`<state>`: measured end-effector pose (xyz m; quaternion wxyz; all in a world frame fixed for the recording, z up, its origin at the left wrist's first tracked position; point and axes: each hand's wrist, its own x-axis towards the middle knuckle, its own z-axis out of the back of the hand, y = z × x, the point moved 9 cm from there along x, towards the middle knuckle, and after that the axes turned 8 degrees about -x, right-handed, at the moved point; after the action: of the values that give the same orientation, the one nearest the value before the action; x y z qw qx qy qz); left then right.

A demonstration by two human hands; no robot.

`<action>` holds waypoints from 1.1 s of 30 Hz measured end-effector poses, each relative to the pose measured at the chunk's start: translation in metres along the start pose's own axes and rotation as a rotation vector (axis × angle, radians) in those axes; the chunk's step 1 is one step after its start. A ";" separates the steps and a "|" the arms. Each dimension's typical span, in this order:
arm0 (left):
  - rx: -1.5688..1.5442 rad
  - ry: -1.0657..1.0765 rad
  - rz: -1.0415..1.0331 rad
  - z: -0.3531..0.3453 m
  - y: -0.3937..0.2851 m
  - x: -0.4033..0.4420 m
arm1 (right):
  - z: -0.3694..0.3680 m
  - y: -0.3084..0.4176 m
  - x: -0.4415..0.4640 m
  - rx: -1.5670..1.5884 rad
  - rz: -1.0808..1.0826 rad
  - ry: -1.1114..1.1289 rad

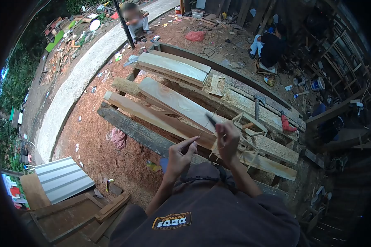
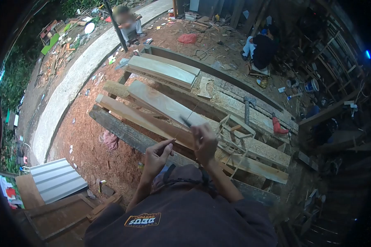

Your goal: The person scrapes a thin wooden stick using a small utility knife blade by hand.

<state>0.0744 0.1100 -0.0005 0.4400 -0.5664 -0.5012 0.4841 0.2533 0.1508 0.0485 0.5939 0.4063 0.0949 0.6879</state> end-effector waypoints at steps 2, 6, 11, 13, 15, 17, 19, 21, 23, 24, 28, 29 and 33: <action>-0.010 0.014 -0.004 -0.002 0.004 0.000 | -0.016 0.010 -0.017 0.089 0.054 0.125; -0.057 -0.022 -0.074 -0.001 0.002 0.005 | -0.017 0.002 -0.010 0.145 0.006 0.144; -0.121 -0.014 0.015 0.005 0.004 0.001 | -0.028 0.029 -0.024 0.218 0.116 0.255; -0.097 0.043 0.028 0.008 0.008 -0.001 | -0.033 0.039 -0.030 0.293 0.153 0.298; -0.112 0.034 0.024 0.014 0.010 -0.002 | -0.038 0.038 -0.034 0.304 0.186 0.283; -0.141 0.026 0.047 0.019 0.013 -0.004 | -0.036 0.044 -0.036 0.292 0.194 0.277; -0.189 0.025 0.096 0.021 0.017 -0.006 | -0.041 0.048 -0.041 0.370 0.130 0.329; -0.172 0.039 0.072 0.021 0.014 -0.006 | -0.045 0.046 -0.044 0.397 0.119 0.337; -0.158 0.049 0.068 0.023 0.015 -0.007 | -0.055 0.039 -0.048 0.379 0.160 0.301; -0.152 0.052 0.076 0.025 0.019 -0.008 | -0.056 0.037 -0.050 0.380 0.158 0.299; -0.124 0.082 0.082 0.025 0.019 -0.010 | -0.059 0.031 -0.055 0.342 0.186 0.293; -0.123 0.076 0.087 0.025 0.021 -0.010 | -0.059 0.031 -0.057 0.321 0.202 0.295; -0.102 0.053 0.088 0.031 0.032 -0.012 | -0.057 0.033 -0.056 0.278 0.184 0.301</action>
<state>0.0475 0.0950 -0.0355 0.4022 -0.6221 -0.4880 0.4616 0.1887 0.1114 0.0068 0.4462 0.3838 0.2391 0.7723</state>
